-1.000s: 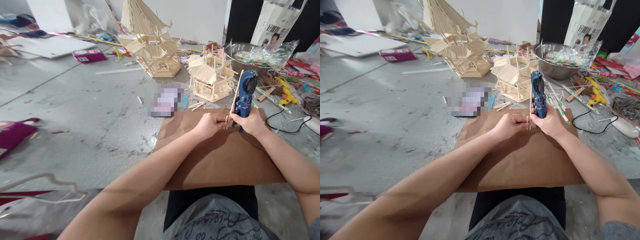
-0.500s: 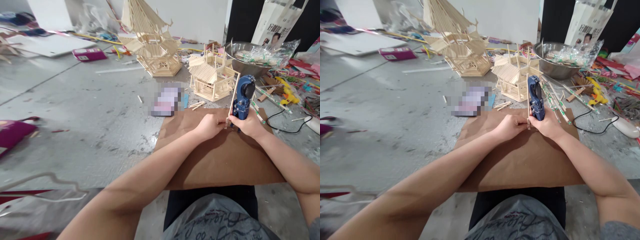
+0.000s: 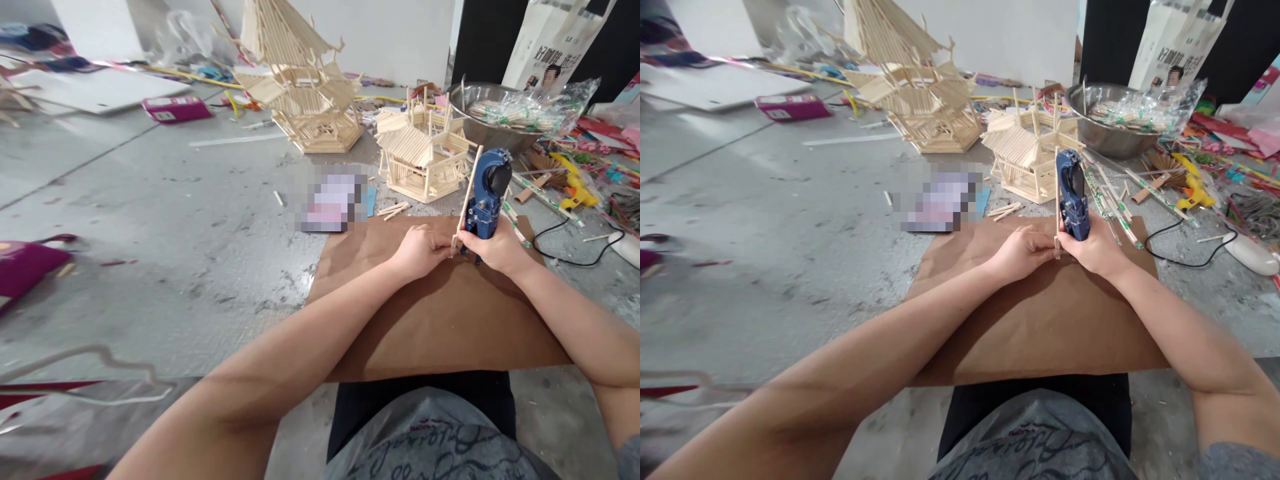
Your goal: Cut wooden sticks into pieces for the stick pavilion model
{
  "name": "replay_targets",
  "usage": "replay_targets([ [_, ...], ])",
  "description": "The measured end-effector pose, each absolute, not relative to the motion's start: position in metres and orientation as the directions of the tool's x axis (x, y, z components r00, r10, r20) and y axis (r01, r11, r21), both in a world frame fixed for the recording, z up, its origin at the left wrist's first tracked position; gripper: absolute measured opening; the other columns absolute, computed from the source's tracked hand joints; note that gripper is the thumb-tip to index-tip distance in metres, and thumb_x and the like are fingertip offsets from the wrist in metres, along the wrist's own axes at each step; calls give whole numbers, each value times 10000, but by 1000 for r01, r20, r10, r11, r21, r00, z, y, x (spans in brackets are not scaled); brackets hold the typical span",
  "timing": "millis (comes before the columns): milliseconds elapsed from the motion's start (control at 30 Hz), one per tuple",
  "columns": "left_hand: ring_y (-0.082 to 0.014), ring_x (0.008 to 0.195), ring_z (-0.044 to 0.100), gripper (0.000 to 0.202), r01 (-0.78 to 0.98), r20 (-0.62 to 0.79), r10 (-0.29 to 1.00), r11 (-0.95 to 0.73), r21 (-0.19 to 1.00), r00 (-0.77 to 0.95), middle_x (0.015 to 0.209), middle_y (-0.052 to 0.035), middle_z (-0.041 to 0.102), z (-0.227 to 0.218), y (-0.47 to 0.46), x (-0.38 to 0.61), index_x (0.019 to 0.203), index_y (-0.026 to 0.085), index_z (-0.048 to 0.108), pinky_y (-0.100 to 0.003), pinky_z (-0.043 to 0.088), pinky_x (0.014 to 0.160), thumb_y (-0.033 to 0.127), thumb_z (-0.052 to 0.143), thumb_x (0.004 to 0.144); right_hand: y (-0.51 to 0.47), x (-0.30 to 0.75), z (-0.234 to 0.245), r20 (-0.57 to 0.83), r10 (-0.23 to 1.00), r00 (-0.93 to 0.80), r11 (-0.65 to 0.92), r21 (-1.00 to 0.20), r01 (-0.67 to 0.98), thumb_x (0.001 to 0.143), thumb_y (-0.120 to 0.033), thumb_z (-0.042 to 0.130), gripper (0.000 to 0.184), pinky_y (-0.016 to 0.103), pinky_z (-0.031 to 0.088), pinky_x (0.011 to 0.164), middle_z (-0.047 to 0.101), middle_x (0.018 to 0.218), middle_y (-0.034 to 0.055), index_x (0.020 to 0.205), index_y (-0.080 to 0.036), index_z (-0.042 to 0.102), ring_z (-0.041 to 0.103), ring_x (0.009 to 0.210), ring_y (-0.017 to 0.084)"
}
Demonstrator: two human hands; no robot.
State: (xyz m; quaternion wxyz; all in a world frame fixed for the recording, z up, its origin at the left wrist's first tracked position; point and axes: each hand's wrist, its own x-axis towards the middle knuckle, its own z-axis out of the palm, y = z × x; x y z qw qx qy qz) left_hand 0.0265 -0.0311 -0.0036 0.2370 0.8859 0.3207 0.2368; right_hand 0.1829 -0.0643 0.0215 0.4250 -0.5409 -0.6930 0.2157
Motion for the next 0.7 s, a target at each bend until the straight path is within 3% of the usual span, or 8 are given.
replay_targets([
  [400, -136, 692, 498, 195, 508, 232, 686, -687, 519, 690, 622, -13, 617, -2, -31, 25, 651, 179, 658, -283, 345, 754, 269, 540, 777, -64, 190, 24, 381, 913, -146, 387, -696, 605, 667, -207, 597, 102, 326, 472, 667, 597, 715, -5, 737, -221, 525, 554, 653, 152],
  [700, -141, 716, 503, 239, 514, 231, 686, -690, 510, 690, 646, -17, 630, -3, -31, 28, 626, 171, 649, -304, 322, 790, 288, 522, 791, -63, 200, 32, 454, 879, -141, 443, -675, 590, 693, -238, 593, 68, 342, 472, 710, 596, 746, 15, 733, -210, 546, 563, 695, 163],
])
